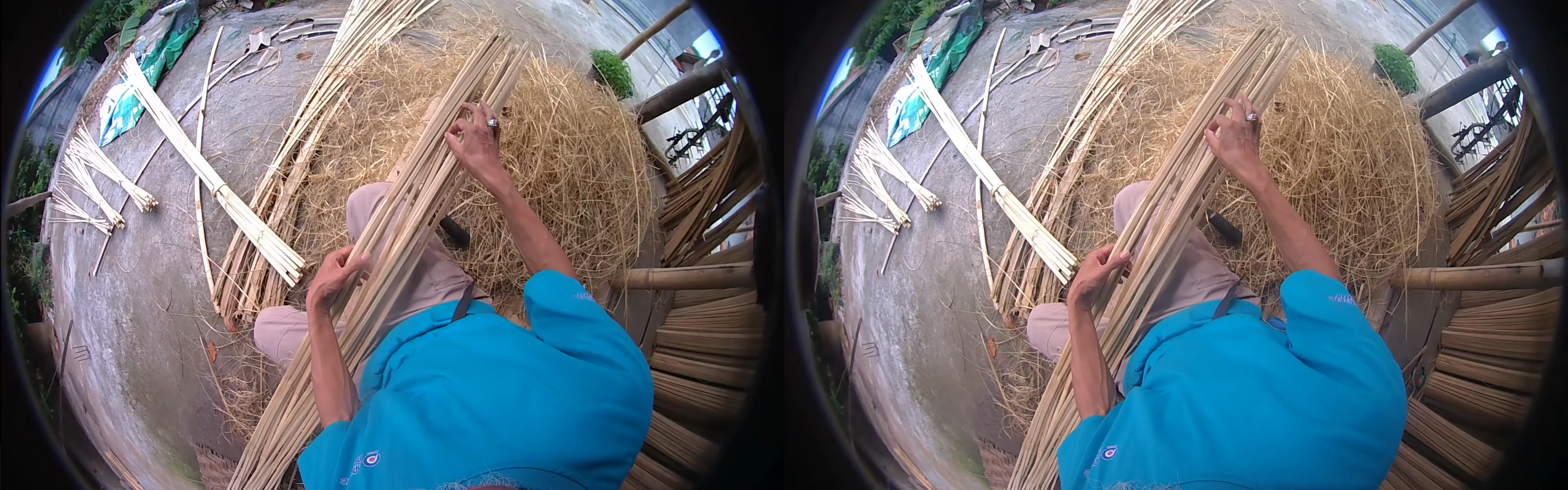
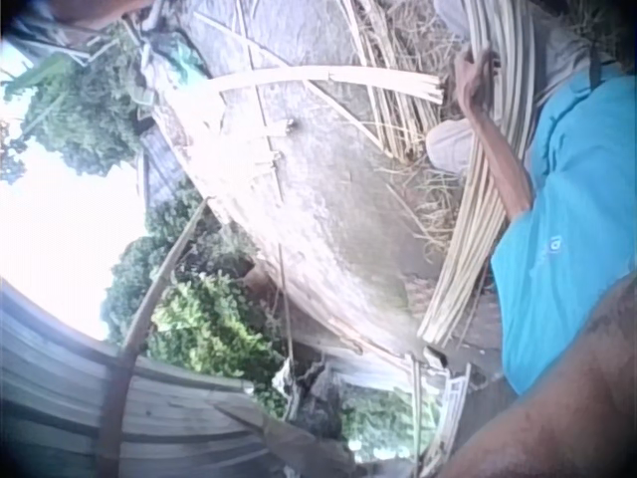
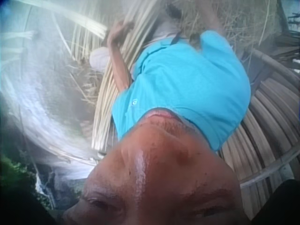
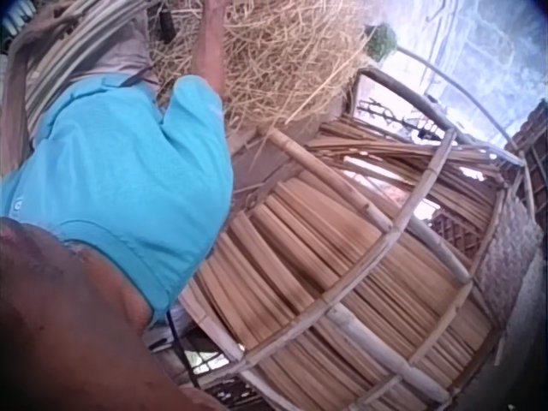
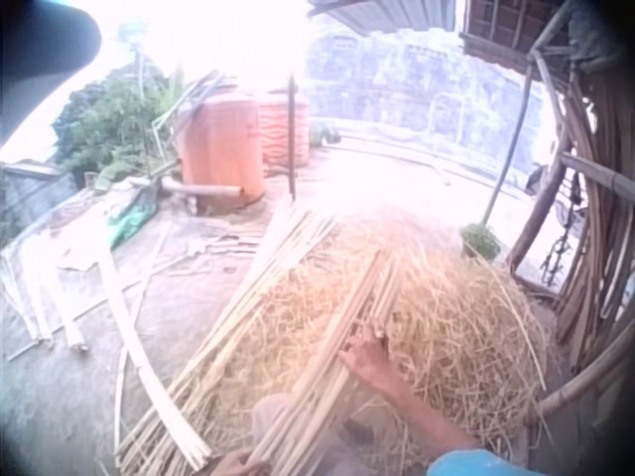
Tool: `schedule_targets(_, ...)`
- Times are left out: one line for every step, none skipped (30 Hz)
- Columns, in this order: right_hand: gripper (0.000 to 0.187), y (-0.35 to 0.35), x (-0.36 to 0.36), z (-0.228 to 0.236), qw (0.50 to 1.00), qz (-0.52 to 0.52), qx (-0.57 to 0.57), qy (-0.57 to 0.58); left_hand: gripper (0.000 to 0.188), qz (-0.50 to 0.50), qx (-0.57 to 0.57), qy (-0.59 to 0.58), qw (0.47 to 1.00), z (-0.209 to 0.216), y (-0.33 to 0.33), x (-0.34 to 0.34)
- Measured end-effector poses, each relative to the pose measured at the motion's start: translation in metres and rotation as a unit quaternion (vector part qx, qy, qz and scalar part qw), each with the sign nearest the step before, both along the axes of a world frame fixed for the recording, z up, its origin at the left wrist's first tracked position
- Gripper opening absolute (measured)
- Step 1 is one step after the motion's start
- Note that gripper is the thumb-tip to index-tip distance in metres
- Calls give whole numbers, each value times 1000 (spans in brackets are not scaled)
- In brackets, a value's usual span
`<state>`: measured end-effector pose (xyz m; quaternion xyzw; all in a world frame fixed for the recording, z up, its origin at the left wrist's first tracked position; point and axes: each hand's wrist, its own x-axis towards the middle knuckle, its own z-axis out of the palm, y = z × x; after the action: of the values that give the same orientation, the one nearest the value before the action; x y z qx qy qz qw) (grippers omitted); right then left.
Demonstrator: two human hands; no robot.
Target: The person sits on the ground and repeatedly gathers bamboo strips, aligns them, and ties them into bundles using thin strips. The person handles the strips by hand, forming neat bundles and placing them aside.
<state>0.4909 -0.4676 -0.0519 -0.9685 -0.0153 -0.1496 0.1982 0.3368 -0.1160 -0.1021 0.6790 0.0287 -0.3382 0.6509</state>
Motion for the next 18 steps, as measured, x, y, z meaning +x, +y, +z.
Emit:
schedule_targets(11,0,1,-2,1000,3,7,-7,45,0,2,-1,1000,-1,1,0)
schedule_targets(11,0,2,-3,1000,2,5,-17,45,-1,4,-3,1000,-2,1,0)
schedule_targets(10,0,2,-6,1000,1,4,-26,46,0,0,-4,1000,-2,1,0)
schedule_targets(10,-1,4,-8,999,0,3,-36,46,1,-3,-4,1000,-3,2,0)
schedule_targets(10,-4,7,-10,997,-4,-10,-72,46,1,-7,-5,1000,-2,1,0)
schedule_targets(9,-10,11,-12,994,-9,-24,-107,45,2,-8,-1,1000,0,0,0)
schedule_targets(9,-17,16,-13,989,-14,-37,-143,45,3,-10,2,1000,1,-1,-1)
schedule_targets(8,-25,20,-5,985,-41,-10,-168,44,6,-11,7,1000,3,-1,-2)
schedule_targets(7,-35,23,9,979,-69,17,-193,44,10,-7,8,1000,5,0,-2)
schedule_targets(8,-54,26,19,959,-119,-5,-258,45,10,-5,9,1000,7,-1,-3)
schedule_targets(9,-69,28,30,932,-168,-26,-321,45,11,-2,11,1000,8,-2,-3)
schedule_targets(11,-72,21,47,918,-234,6,-321,45,12,-3,9,1000,7,-2,-3)
schedule_targets(13,-87,20,50,912,-244,4,-328,45,14,-3,7,1000,5,-1,-3)
schedule_targets(15,-97,18,56,907,-256,2,-336,45,14,-4,4,1000,4,0,-3)
schedule_targets(16,-99,15,54,917,-242,43,-316,45,9,-9,-4,1000,-1,1,-3)
schedule_targets(17,-98,8,50,924,-228,84,-295,45,4,-15,-12,1000,-7,2,-3)
schedule_targets(19,-96,1,47,930,-214,125,-272,44,-3,-21,-19,1000,-6,1,-2)
schedule_targets(20,-93,-2,44,946,-188,105,-241,44,0,-20,-16,1000,-5,-1,-1)
